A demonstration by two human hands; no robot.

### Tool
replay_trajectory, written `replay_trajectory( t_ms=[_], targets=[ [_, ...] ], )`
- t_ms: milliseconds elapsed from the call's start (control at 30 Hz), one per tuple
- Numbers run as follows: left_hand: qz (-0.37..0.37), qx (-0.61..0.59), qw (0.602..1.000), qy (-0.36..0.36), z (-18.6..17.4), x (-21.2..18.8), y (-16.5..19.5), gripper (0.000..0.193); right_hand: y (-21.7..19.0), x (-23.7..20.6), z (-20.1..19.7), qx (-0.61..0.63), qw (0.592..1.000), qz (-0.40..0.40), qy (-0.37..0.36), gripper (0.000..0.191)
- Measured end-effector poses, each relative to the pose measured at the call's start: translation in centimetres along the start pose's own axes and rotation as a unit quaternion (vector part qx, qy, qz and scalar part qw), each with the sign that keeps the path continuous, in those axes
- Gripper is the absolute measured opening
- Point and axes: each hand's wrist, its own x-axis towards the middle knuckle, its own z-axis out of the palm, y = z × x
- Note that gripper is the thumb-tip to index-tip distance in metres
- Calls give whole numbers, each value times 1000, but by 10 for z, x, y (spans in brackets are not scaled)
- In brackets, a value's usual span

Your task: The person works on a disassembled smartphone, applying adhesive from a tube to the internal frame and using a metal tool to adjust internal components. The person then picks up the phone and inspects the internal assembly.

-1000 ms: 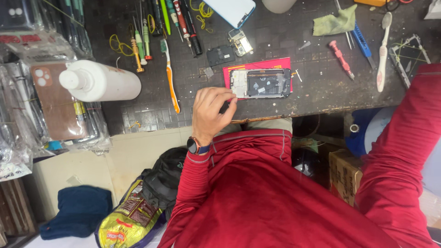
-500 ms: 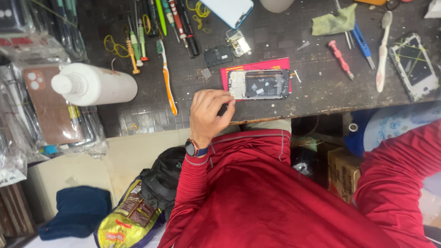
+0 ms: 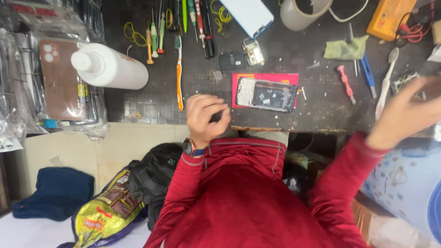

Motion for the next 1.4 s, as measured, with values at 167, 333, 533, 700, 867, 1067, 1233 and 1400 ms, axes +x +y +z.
replay_trajectory(
  t_ms=[167, 333, 533, 700, 867, 1067, 1233, 1400],
  targets=[
    [-93, 155, 971, 156, -19, -15, -18, 39, -46, -62, 19, 109, 983, 142, 30, 25],
    [-183, 286, 899, 277, -48, -8, -52, 87, -57, -96, 35, 125, 987, 104, 5, 18],
    [-264, 173, 918, 239, -57, 5, -73, 117, -55, -99, 42, 134, 987, 93, -1, 17],
    [-290, 135, 927, 194, -56, 14, -81, 108, -57, -97, 42, 141, 983, 115, -12, 16],
    [-356, 231, 895, 139, -63, 22, -88, 93, -55, -97, 44, 140, 983, 116, -14, 15],
    [-274, 176, 921, 212, -84, 22, -90, 88, -53, -99, 46, 149, 980, 132, -8, 15],
    [-248, 157, 901, 321, -128, 3, -65, 75, -51, -99, 47, 149, 980, 132, -8, 14],
    [-209, 177, 889, 366, -156, -23, -33, 75, -49, -99, 49, 151, 979, 134, -6, 14]
  ],
)
